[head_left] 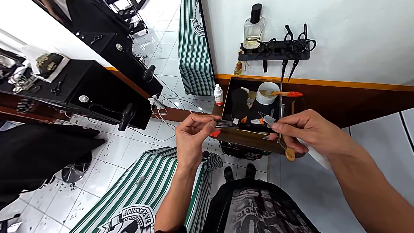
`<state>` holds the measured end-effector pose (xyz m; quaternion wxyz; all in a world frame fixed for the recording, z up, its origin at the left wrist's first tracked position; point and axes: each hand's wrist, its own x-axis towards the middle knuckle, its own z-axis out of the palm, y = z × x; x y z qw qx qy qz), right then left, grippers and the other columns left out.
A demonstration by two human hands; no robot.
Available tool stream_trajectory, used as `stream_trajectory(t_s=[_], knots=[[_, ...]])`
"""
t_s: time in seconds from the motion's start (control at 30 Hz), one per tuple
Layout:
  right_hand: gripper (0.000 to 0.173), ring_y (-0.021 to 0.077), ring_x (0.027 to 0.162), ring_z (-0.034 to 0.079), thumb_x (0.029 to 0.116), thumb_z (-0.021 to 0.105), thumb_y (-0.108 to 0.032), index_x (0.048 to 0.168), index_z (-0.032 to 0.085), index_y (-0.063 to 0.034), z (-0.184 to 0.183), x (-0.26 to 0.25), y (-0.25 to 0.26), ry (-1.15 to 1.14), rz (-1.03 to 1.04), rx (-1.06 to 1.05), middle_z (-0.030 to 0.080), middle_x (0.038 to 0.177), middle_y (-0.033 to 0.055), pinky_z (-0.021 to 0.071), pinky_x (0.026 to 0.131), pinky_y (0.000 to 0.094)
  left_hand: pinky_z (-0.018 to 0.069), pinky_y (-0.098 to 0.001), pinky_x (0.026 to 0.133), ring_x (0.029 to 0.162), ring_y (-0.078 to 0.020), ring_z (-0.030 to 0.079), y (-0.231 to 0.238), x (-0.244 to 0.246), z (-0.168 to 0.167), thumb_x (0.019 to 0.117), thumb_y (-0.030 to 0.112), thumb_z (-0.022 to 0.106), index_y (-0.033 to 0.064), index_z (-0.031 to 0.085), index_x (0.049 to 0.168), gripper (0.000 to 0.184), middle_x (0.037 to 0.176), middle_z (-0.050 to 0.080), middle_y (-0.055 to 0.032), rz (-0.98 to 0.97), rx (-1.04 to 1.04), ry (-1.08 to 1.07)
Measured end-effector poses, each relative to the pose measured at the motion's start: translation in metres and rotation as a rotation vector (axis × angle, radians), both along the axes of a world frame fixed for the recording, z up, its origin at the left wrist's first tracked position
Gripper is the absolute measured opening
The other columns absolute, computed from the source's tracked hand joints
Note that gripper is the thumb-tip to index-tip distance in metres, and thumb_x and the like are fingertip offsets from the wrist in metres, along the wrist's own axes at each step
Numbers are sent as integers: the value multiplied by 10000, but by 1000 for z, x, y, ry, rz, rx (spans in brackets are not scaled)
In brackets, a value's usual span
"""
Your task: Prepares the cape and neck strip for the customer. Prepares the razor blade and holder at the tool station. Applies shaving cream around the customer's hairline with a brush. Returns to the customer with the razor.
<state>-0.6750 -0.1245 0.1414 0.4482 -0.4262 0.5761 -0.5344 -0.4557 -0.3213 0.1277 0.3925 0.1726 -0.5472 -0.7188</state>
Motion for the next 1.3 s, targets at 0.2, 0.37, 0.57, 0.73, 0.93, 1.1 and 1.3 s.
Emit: stream_trajectory(t_s=[0.2, 0.37, 0.57, 0.73, 0.93, 1.1, 1.3], knots=[[286, -23, 388, 487, 1044, 567, -174, 859, 771, -98, -1, 1, 0, -16, 3, 5, 589, 526, -40, 415, 373, 114, 642, -335, 787, 845, -186, 758, -1, 2, -2, 843, -93, 694, 50, 750, 930, 177, 974, 769, -126, 13, -26, -42], [291, -24, 387, 488, 1046, 559, -175, 863, 772, -100, -2, 1, 0, -18, 6, 15, 583, 520, -45, 413, 370, 114, 641, -332, 781, 834, -181, 755, -3, 4, -1, 835, -95, 700, 49, 750, 939, 184, 972, 769, -121, -1, -37, -70], [288, -29, 387, 478, 1044, 560, -179, 863, 770, -104, -4, 2, -1, -20, -1, 44, 583, 527, -52, 403, 372, 107, 640, -335, 783, 824, -176, 750, -7, 8, 0, 828, -103, 703, 42, 741, 928, 180, 951, 766, -117, -16, -56, -120], [294, -20, 384, 482, 1045, 553, -166, 857, 769, -100, -3, 3, 0, -20, -2, 52, 559, 506, -51, 414, 375, 111, 642, -325, 783, 830, -159, 750, -7, 10, 3, 824, -99, 710, 63, 740, 956, 211, 946, 766, -87, -34, -132, -136], [299, -10, 379, 481, 1054, 552, -197, 868, 766, -103, -5, 3, 2, -17, 13, 25, 555, 504, -34, 410, 362, 120, 639, -307, 794, 848, -142, 745, -9, 13, 6, 837, -96, 709, 51, 745, 1015, 234, 974, 763, -64, -53, -233, -161], [302, -5, 375, 478, 1057, 552, -202, 861, 759, -103, -7, 3, 3, -12, 23, 15, 548, 502, -32, 408, 355, 126, 639, -299, 784, 858, -131, 739, -11, 15, 7, 848, -70, 717, 45, 764, 1028, 218, 1006, 759, -48, -74, -312, -187], [299, -10, 375, 469, 1058, 553, -190, 862, 756, -90, -7, 3, 4, -15, 11, 9, 548, 507, -33, 405, 355, 122, 641, -308, 810, 922, -163, 730, -14, 17, 9, 851, -67, 720, 22, 765, 1059, 231, 1066, 732, -72, -116, -363, -200]])
